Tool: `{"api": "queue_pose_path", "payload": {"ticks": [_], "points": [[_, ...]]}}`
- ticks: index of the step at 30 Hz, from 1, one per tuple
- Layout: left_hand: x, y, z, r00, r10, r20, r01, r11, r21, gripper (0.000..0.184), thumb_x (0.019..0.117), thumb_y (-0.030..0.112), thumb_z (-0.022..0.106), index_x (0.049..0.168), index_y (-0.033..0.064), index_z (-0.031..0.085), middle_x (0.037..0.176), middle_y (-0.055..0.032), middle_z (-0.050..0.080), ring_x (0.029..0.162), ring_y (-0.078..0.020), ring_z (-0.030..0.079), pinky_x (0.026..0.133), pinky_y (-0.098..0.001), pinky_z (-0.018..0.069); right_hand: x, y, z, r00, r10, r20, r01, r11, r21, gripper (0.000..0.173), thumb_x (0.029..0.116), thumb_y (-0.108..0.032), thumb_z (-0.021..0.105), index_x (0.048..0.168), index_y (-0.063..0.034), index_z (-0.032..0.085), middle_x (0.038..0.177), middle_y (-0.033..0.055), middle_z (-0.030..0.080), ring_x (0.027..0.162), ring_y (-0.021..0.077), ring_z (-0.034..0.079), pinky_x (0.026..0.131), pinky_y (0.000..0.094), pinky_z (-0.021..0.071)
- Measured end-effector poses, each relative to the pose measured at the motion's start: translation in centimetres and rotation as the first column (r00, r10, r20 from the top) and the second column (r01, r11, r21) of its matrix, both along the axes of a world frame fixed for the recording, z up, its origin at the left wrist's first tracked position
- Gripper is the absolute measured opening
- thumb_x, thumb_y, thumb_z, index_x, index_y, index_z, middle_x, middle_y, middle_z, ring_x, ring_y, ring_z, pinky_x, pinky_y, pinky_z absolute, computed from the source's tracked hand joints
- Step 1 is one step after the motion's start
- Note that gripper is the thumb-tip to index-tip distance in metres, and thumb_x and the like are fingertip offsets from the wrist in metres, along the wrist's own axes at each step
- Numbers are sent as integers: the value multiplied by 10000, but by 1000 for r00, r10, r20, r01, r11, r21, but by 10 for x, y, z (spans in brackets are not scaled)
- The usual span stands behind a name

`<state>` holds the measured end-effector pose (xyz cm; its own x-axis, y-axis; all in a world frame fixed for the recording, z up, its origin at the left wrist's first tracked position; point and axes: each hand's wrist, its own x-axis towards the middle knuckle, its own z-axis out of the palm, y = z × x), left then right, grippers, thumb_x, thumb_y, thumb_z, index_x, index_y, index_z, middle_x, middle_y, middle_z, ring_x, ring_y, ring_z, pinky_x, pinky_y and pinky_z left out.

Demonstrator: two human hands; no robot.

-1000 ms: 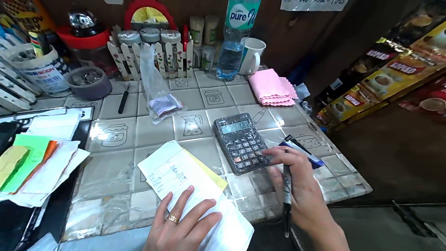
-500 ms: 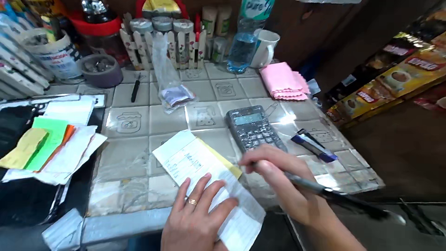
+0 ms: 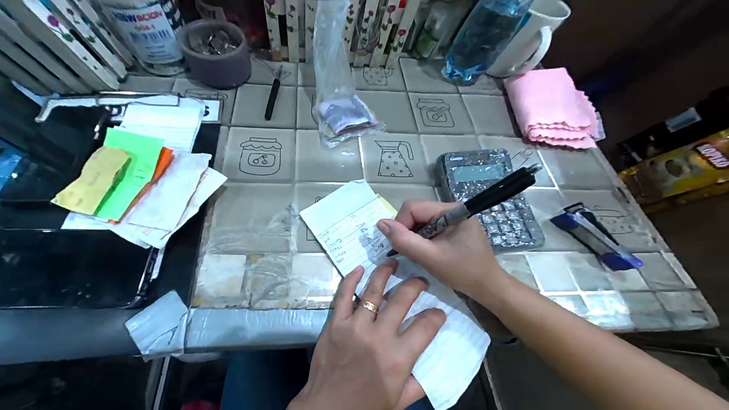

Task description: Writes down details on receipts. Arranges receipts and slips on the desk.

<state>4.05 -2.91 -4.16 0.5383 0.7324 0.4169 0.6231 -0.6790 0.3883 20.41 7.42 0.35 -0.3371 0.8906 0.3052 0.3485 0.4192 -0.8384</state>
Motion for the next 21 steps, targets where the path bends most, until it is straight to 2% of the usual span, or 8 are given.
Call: {"api": "queue_pose_path", "payload": {"ticks": [6, 9, 13, 15, 17, 21], "points": [[-1, 0, 2, 1000, -5, 9, 5, 1000, -13, 500, 797, 480, 745, 1277, 355, 690, 1456, -3, 591, 1479, -333, 384, 1186, -640, 270, 0, 0, -4, 999, 32, 30, -34, 996, 77, 216, 946, -136, 658, 733, -108, 635, 614, -96, 559, 536, -71, 496, 465, 100, 382], [-1, 0, 3, 1000, -7, -3, 7, 1000, -21, 507, 797, 489, 750, 1282, 357, 687, 1463, 1, 584, 1480, -333, 382, 1187, -646, 262, 0, 0, -4, 998, 38, 54, -42, 996, 73, 235, 950, -138, 646, 719, -114, 615, 608, -93, 545, 530, -66, 485, 458, 110, 368], [-1, -1, 3, 1000, -8, -2, 7, 999, -36, 498, 816, 491, 746, 1290, 350, 686, 1470, 2, 577, 1492, -332, 360, 1198, -642, 254, 1, 6, -16, 999, 38, -31, -35, 995, 90, 211, 922, -133, 704, 723, -111, 637, 610, -54, 572, 521, 10, 544, 427, 196, 440], [-1, -1, 3, 1000, -10, -11, 9, 999, -33, 515, 800, 494, 757, 1291, 353, 686, 1478, 0, 572, 1500, -333, 350, 1200, -643, 245, 1, 6, -13, 999, 32, -28, -29, 995, 95, 215, 923, -140, 697, 717, -111, 642, 610, -64, 575, 522, -11, 537, 428, 173, 428], [-1, -1, 4, 1000, -3, -24, 3, 1000, -21, 533, 775, 493, 768, 1284, 355, 690, 1467, -5, 582, 1485, -335, 376, 1191, -645, 255, 0, 2, -5, 999, 35, 32, -37, 996, 79, 221, 938, -142, 650, 720, -118, 617, 617, -97, 544, 537, -67, 486, 460, 108, 370], [-1, -1, 5, 999, 0, -41, -1, 1000, -19, 532, 778, 509, 763, 1284, 364, 688, 1485, -3, 568, 1494, -334, 361, 1194, -647, 247, 1, 2, -3, 999, 42, 23, -43, 998, 49, 234, 945, -129, 643, 715, -116, 602, 612, -95, 525, 530, -66, 467, 459, 106, 352]]}}
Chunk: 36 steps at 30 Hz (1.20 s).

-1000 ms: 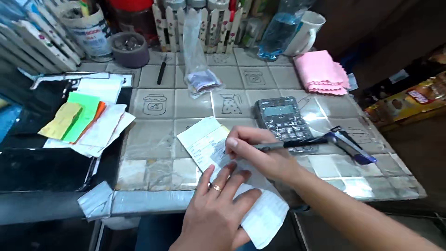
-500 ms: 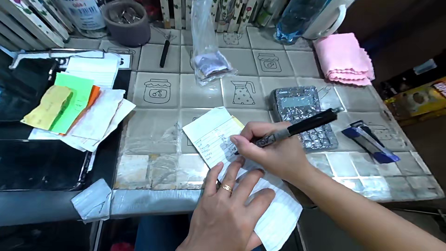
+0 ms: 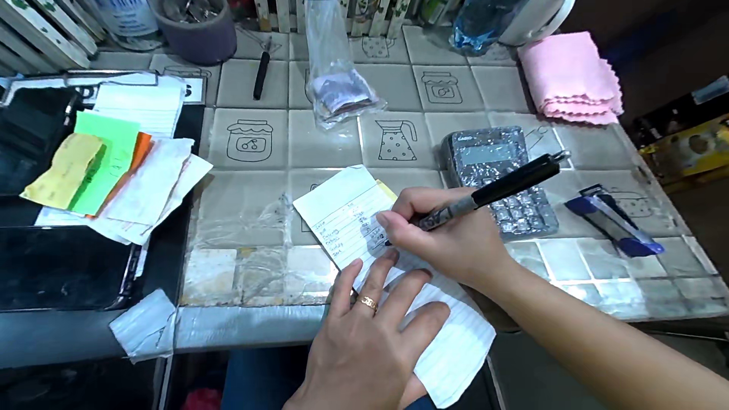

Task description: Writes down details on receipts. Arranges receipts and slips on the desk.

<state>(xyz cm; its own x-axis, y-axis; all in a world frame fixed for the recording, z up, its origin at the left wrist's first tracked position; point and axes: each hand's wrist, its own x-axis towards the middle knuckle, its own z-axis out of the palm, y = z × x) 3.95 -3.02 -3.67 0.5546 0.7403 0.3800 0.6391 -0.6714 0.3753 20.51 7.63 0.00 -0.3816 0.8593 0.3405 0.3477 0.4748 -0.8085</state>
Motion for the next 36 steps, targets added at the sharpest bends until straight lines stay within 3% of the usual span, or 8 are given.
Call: {"api": "queue_pose_path", "payload": {"ticks": [12, 14, 16, 19, 22, 25, 30, 36], "points": [[0, 0, 2, 1000, 2, -23, -2, 1000, 1, 518, 777, 475, 763, 1278, 366, 691, 1488, 5, 558, 1497, -330, 349, 1196, -641, 248, 0, 1, 2, 998, -36, 46, 37, 999, -23, 256, 942, -181, 631, 691, -152, 592, 583, -108, 498, 497, -60, 444, 434, 124, 327], [3, 1, 4, 999, 10, -32, -10, 1000, -1, 501, 805, 481, 747, 1288, 361, 685, 1492, -4, 555, 1500, -331, 349, 1199, -647, 248, 2, 4, 2, 1000, -12, -29, 11, 999, -31, 186, 975, -191, 638, 801, -128, 659, 665, -106, 585, 571, -48, 540, 502, 122, 441], [8, 2, 6, 999, 16, -33, -16, 1000, -11, 503, 827, 491, 736, 1305, 347, 680, 1497, -25, 550, 1498, -339, 354, 1204, -644, 256, 4, 10, 4, 993, 48, -112, -50, 999, -17, 108, 1015, -174, 615, 969, -85, 654, 816, -61, 668, 716, 4, 636, 637, 166, 544], [15, 5, 8, 1000, 11, -27, -11, 1000, -18, 506, 855, 480, 722, 1331, 313, 674, 1503, -58, 546, 1487, -344, 373, 1214, -614, 265, 4, 13, 7, 981, 138, -134, -133, 990, 44, 124, 1018, -170, 592, 1040, -50, 616, 903, -14, 662, 821, 51, 647, 724, 210, 559], [14, 4, 7, 999, 4, -33, -4, 1000, 0, 539, 848, 436, 728, 1362, 288, 660, 1523, -74, 521, 1490, -340, 363, 1220, -600, 255, 4, 10, 10, 971, 230, -63, -230, 973, -7, 266, 1061, -284, 510, 962, -80, 648, 850, -39, 650, 769, 25, 621, 657, 190, 529], [3, -7, 10, 996, 38, -75, -40, 999, -29, 505, 912, 501, 667, 1376, 301, 643, 1539, -64, 504, 1512, -317, 336, 1227, -611, 242, 4, 10, 13, 984, 179, -22, -180, 977, -115, 389, 1095, -272, 410, 835, -135, 665, 727, -86, 631, 647, -13, 590, 560, 154, 482], [-6, -20, 3, 993, 81, -87, -84, 996, -33, 484, 947, 492, 628, 1399, 319, 621, 1553, -61, 488, 1524, -322, 311, 1216, -603, 267, -13, 10, 23, 978, 202, -48, -207, 967, -149, 274, 1009, -181, 603, 743, -116, 613, 615, -74, 565, 538, -7, 562, 483, 146, 478], [-9, -23, -2, 992, 110, -59, -110, 994, -10, 494, 954, 482, 614, 1429, 351, 586, 1561, 21, 493, 1518, -342, 309, 1194, -592, 280, -24, 4, 6, 976, 203, -74, -208, 976, -65, 231, 970, -126, 645, 741, -98, 630, 622, -76, 561, 549, -44, 514, 479, 116, 393]]}}
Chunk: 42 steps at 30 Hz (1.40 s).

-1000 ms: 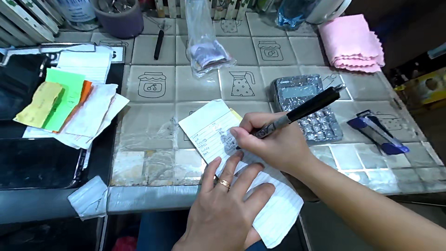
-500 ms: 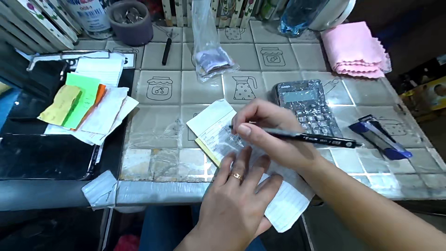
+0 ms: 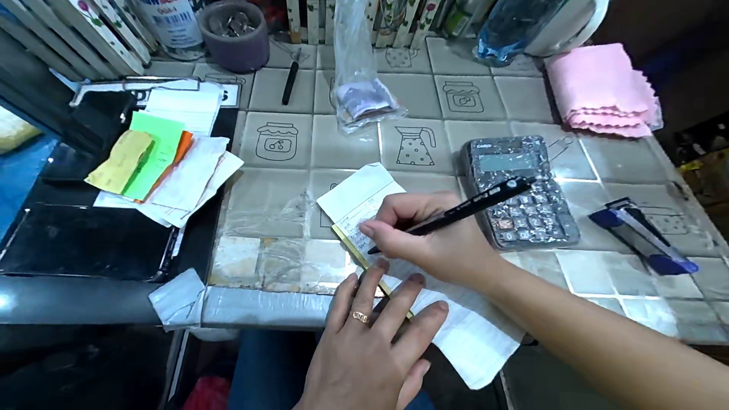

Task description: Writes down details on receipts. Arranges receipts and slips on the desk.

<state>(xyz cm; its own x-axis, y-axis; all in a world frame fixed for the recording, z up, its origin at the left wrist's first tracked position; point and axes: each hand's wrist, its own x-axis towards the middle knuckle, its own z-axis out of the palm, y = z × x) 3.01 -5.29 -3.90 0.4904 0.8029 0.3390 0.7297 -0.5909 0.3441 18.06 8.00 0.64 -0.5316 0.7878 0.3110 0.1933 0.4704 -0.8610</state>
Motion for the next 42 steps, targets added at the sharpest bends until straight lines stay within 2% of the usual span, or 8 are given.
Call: {"api": "queue_pose_path", "payload": {"ticks": [7, 11, 16, 20, 23, 31, 35, 42], "points": [[-1, -2, -4, 999, 32, 30, -33, 999, 23, 512, 957, 488, 613, 1437, 312, 578, 1551, 28, 504, 1518, -328, 312, 1200, -564, 277, -2, 1, -4, 1000, 15, 26, -16, 999, 38, 215, 970, -118, 647, 758, -84, 648, 633, -65, 586, 553, -41, 530, 474, 118, 408], [-2, -1, -3, 999, 31, 28, -31, 999, 23, 499, 958, 485, 611, 1425, 311, 593, 1545, 38, 510, 1520, -320, 306, 1197, -562, 275, -2, 0, -3, 999, 0, 47, -1, 1000, 31, 238, 959, -121, 643, 723, -107, 617, 616, -81, 555, 539, -55, 502, 461, 110, 378], [-2, -1, -4, 998, 34, 43, -35, 999, 31, 479, 960, 483, 612, 1405, 307, 612, 1533, 37, 524, 1517, -311, 317, 1199, -553, 279, -2, 0, -3, 999, 0, 38, -2, 999, 40, 220, 963, -110, 636, 744, -99, 633, 624, -76, 579, 547, -47, 532, 466, 114, 412], [-3, -1, -3, 999, 28, 43, -29, 999, 25, 487, 961, 479, 612, 1414, 300, 606, 1544, 37, 513, 1528, -311, 296, 1207, -553, 268, -1, 0, -2, 998, -19, 57, 17, 999, 41, 240, 959, -106, 628, 720, -113, 607, 613, -86, 542, 536, -55, 490, 458, 112, 362], [-2, -1, -4, 999, 27, 48, -28, 999, 25, 483, 963, 474, 614, 1414, 301, 607, 1544, 38, 514, 1529, -310, 294, 1210, -553, 267, -1, 1, -2, 998, -13, 56, 10, 999, 42, 238, 962, -107, 629, 724, -113, 614, 615, -85, 556, 540, -57, 503, 461, 107, 378], [-2, -1, -4, 998, 33, 62, -35, 999, 31, 478, 956, 469, 627, 1401, 295, 616, 1539, 34, 520, 1527, -312, 302, 1207, -558, 274, -1, 2, -2, 998, -28, 59, 25, 999, 42, 260, 957, -114, 627, 701, -126, 583, 610, -91, 508, 532, -58, 460, 455, 111, 335], [-2, -1, -4, 997, 32, 71, -34, 999, 34, 464, 959, 451, 628, 1393, 289, 623, 1531, 32, 528, 1519, -312, 315, 1204, -558, 278, -1, 1, -3, 999, -22, 49, 19, 997, 69, 233, 957, -105, 630, 724, -107, 613, 624, -82, 555, 548, -59, 501, 469, 106, 378], [-3, -1, -3, 997, 33, 68, -35, 999, 31, 462, 962, 446, 626, 1397, 291, 622, 1543, 34, 514, 1525, -309, 303, 1210, -555, 271, -1, 1, -2, 997, -53, 62, 49, 997, 66, 256, 954, -103, 621, 701, -122, 589, 612, -87, 515, 536, -59, 461, 456, 112, 330]]}}
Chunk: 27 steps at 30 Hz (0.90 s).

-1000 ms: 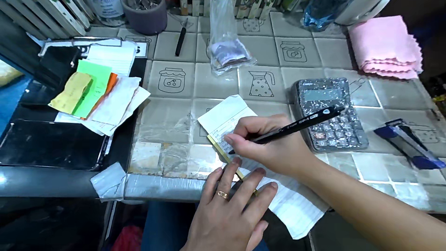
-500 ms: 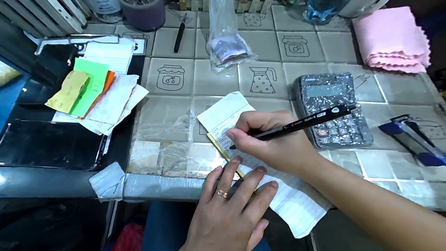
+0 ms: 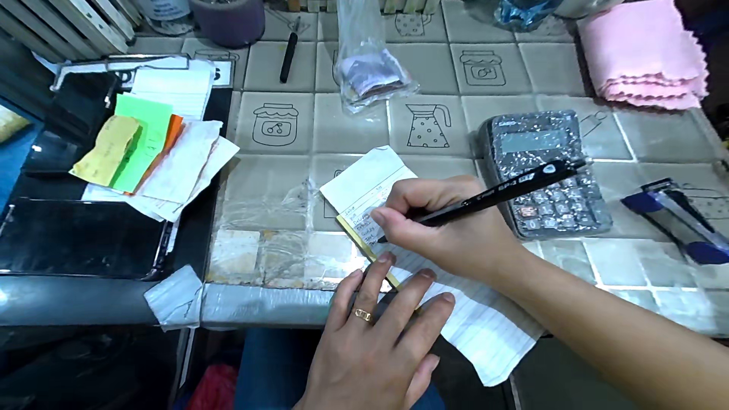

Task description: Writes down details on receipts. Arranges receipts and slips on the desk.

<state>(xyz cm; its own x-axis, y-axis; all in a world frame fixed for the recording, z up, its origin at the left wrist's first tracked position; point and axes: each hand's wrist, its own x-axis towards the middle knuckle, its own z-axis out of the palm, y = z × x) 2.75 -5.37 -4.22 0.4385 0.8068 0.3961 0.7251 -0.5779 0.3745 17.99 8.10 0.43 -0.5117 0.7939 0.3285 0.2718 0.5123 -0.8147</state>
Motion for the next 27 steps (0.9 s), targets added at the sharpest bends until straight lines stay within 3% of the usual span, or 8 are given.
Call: {"api": "queue_pose_path", "payload": {"ticks": [11, 18, 22, 27], "points": [[0, 0, 0, 1000, -2, 5, 2, 1000, 9, 450, 967, 433, 625, 1392, 286, 628, 1536, 23, 521, 1523, -310, 305, 1207, -549, 271, 0, 0, 2, 1000, -19, -2, 19, 999, -32, 280, 955, -110, 609, 681, -142, 559, 597, -99, 482, 523, -61, 442, 452, 110, 316], [0, -1, 0, 1000, 10, -3, -10, 1000, 2, 443, 971, 430, 628, 1394, 300, 621, 1531, 34, 525, 1513, -284, 330, 1211, -538, 278, 2, -2, 0, 997, 68, -32, -70, 997, -39, 227, 945, -95, 635, 720, -114, 614, 618, -88, 573, 544, -63, 526, 463, 100, 409], [0, 0, 0, 1000, 7, 0, -7, 1000, 3, 446, 968, 422, 634, 1395, 296, 622, 1546, 36, 508, 1520, -279, 317, 1216, -533, 275, 2, 0, 1, 998, 55, -7, -55, 998, -22, 254, 947, -104, 624, 697, -127, 583, 604, -94, 518, 533, -66, 470, 454, 103, 346], [0, 0, 0, 1000, 2, -1, -2, 1000, 0, 454, 964, 421, 639, 1399, 295, 620, 1543, 33, 512, 1521, -280, 311, 1213, -527, 273, 2, -1, 1, 999, 41, -17, -42, 999, -23, 268, 942, -93, 621, 683, -132, 564, 589, -97, 506, 520, -68, 459, 444, 102, 335]]}}
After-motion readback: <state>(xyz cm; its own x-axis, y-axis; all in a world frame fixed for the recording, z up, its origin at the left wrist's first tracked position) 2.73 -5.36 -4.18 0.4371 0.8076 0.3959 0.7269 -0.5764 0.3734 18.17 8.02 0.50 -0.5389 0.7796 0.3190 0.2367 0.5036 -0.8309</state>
